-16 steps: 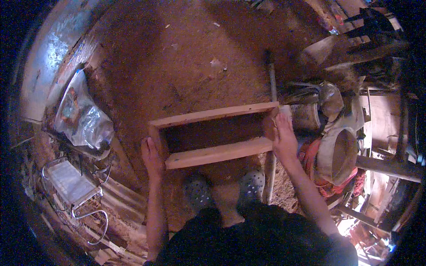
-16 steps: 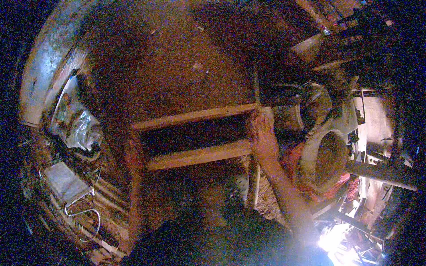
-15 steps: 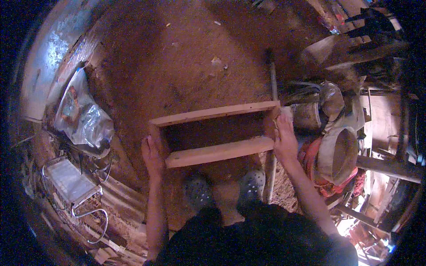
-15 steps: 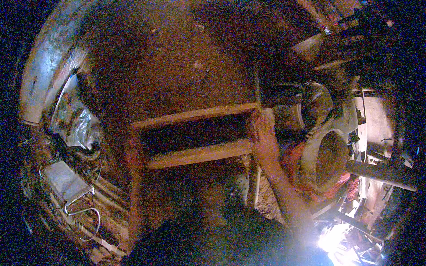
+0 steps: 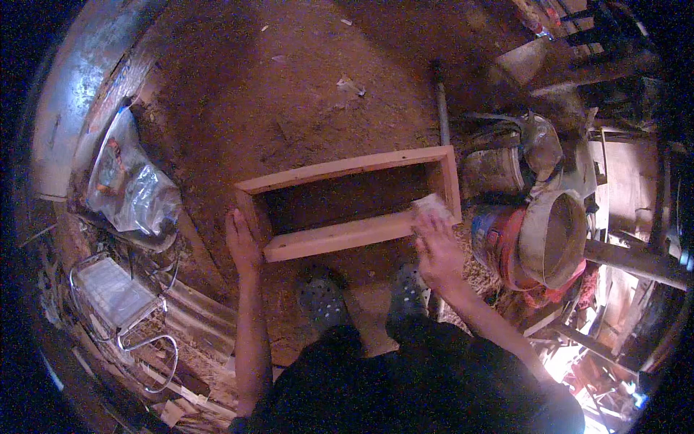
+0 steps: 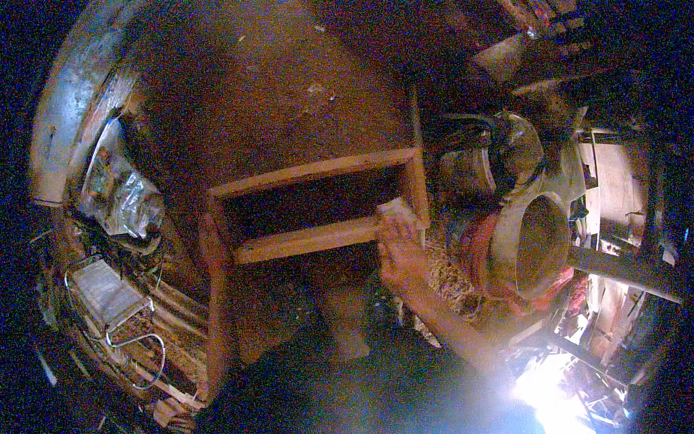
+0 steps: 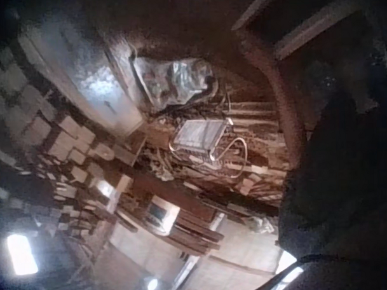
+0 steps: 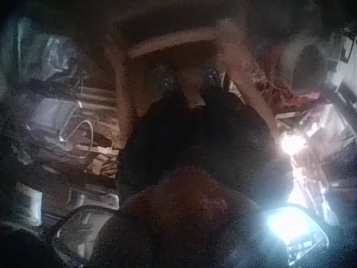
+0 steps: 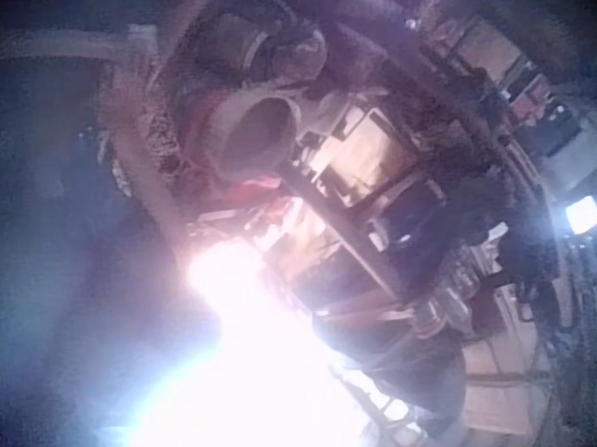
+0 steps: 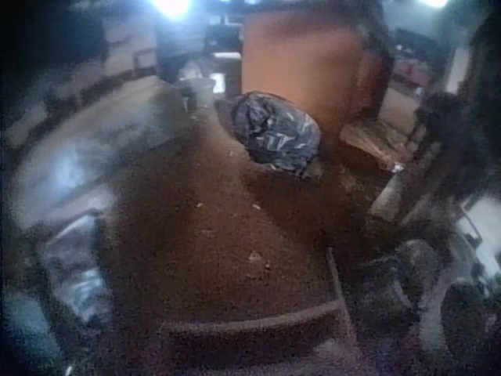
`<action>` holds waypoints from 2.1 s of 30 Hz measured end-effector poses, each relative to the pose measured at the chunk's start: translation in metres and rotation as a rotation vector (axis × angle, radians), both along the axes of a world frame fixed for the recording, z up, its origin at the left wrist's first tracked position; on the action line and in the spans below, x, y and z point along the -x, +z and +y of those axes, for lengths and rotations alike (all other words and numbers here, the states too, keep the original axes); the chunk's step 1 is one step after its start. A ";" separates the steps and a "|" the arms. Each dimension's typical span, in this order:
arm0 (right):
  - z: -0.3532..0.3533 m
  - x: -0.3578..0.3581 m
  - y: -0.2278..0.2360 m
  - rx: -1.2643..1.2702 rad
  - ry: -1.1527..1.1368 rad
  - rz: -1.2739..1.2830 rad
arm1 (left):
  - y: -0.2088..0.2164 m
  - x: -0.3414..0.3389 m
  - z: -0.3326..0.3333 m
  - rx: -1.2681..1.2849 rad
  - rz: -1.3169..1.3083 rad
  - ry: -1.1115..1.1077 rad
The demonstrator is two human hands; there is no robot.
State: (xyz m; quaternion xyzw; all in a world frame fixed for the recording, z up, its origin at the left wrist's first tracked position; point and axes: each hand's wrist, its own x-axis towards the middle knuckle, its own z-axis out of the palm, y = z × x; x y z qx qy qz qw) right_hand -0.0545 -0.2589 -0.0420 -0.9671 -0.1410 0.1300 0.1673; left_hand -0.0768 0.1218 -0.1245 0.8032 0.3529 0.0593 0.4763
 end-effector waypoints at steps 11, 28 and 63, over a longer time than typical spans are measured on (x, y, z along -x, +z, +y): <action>0.068 -0.051 0.011 -0.214 0.232 0.380 | 0.012 -0.005 -0.005 -0.052 -0.020 0.021; 0.125 -0.051 0.017 -0.438 0.465 0.460 | 0.030 -0.007 -0.010 -0.371 -0.052 -0.096; -0.021 -0.091 -0.031 -0.587 -0.413 -0.386 | 0.079 0.065 -0.049 -0.883 0.216 -0.528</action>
